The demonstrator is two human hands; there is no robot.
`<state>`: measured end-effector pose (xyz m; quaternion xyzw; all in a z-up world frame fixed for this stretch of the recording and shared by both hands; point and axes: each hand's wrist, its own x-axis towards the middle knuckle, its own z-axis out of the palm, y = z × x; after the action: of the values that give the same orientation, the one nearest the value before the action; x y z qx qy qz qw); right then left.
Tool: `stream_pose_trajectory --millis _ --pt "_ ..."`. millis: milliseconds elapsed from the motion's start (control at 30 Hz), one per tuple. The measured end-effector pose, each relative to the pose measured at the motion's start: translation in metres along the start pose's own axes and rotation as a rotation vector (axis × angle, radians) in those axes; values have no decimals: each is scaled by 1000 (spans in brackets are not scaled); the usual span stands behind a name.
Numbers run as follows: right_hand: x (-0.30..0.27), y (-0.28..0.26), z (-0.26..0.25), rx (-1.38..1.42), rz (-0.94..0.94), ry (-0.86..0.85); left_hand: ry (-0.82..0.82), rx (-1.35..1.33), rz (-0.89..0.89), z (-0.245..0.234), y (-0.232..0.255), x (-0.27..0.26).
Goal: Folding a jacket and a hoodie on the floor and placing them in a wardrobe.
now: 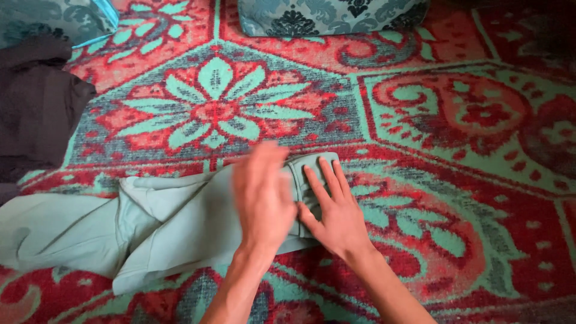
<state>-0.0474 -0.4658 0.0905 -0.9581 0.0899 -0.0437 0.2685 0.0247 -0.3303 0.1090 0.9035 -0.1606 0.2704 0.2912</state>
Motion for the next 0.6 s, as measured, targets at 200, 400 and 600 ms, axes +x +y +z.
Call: stream_pose_trajectory --millis 200,400,600 --pt "-23 -12 0 508 439 185 -395 -166 160 61 -40 -9" --pt "-49 -26 11 727 962 415 -628 -71 65 57 -2 42" --pt "-60 -3 25 910 1004 571 -884 -163 -20 95 6 48"
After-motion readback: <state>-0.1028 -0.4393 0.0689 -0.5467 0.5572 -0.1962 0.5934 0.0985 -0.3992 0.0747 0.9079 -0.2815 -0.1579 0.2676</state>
